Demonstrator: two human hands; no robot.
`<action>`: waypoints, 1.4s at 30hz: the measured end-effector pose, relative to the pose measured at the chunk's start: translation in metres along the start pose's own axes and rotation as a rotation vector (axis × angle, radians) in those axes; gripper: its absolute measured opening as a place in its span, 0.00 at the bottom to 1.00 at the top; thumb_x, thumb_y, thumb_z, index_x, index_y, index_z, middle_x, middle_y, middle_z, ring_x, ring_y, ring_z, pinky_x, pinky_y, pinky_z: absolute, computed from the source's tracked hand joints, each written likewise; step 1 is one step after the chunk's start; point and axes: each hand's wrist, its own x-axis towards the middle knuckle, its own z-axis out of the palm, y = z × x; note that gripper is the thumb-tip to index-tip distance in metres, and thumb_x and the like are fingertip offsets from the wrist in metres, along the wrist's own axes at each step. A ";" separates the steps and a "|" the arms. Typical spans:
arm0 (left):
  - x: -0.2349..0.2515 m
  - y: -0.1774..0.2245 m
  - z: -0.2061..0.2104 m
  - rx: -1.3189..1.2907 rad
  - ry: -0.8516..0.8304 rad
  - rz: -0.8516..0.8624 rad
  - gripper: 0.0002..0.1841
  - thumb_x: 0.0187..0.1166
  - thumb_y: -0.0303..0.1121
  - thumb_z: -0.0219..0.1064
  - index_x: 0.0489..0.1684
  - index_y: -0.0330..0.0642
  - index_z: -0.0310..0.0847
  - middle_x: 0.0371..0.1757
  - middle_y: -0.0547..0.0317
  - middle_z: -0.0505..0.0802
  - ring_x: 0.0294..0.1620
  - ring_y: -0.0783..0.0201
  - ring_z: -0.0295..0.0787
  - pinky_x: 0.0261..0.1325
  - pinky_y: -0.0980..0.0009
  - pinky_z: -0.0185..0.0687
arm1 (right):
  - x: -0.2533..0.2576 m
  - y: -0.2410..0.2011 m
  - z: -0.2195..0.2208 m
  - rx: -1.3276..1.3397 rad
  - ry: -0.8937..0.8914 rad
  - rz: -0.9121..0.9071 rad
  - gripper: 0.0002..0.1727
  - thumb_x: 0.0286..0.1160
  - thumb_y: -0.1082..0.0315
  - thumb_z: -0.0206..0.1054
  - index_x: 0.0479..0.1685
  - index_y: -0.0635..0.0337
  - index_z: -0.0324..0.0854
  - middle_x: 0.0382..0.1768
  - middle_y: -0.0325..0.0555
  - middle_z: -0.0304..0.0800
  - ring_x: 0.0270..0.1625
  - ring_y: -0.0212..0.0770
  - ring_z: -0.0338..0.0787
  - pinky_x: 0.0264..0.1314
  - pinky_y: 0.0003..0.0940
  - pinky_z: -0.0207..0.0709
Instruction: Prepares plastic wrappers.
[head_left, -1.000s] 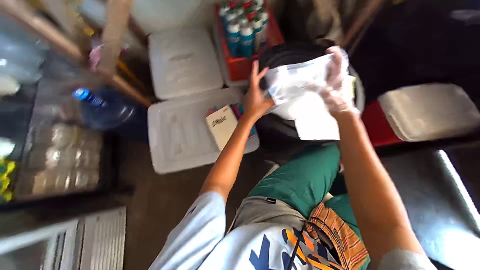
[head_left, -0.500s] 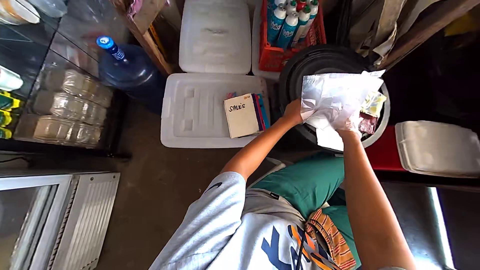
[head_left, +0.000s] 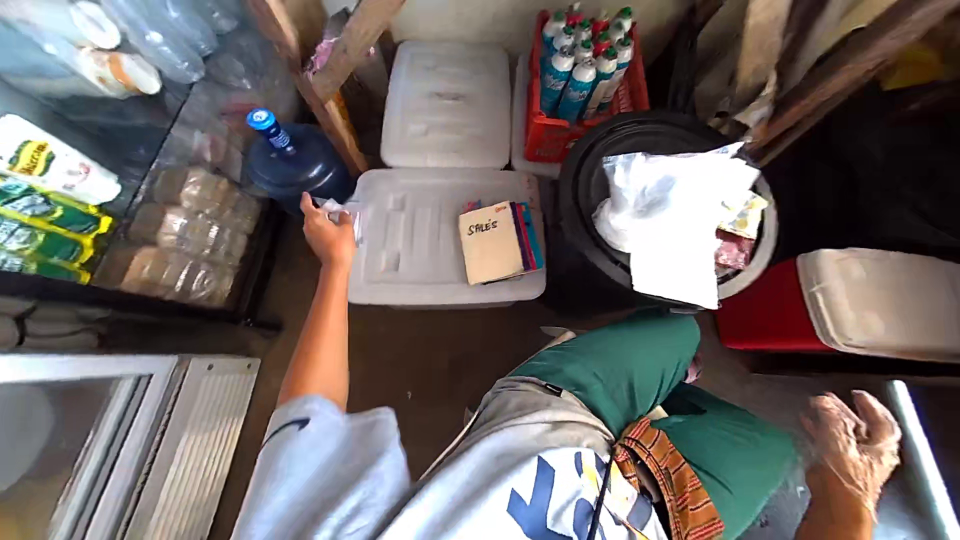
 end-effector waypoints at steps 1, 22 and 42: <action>-0.014 0.021 0.006 -0.077 -0.026 0.143 0.36 0.83 0.31 0.63 0.88 0.25 0.51 0.72 0.21 0.80 0.75 0.31 0.77 0.79 0.41 0.68 | -0.007 -0.008 0.000 0.030 -0.013 -0.012 0.39 0.81 0.57 0.62 0.87 0.70 0.55 0.78 0.66 0.71 0.69 0.43 0.84 0.64 0.37 0.83; -0.294 0.274 0.071 -0.705 -1.426 1.324 0.39 0.70 0.44 0.80 0.76 0.28 0.70 0.58 0.71 0.93 0.52 0.89 0.86 0.55 0.84 0.83 | -0.115 -0.122 0.043 0.340 -0.400 -0.462 0.09 0.67 0.77 0.74 0.41 0.78 0.87 0.32 0.59 0.90 0.37 0.44 0.89 0.45 0.38 0.79; -0.329 0.247 0.066 -0.993 -1.306 0.852 0.13 0.65 0.23 0.78 0.38 0.56 0.87 0.36 0.84 0.95 0.37 0.85 0.91 0.44 0.85 0.89 | -0.126 -0.133 0.061 0.427 -0.144 -0.491 0.13 0.69 0.77 0.73 0.50 0.75 0.89 0.36 0.60 0.93 0.40 0.46 0.93 0.52 0.38 0.84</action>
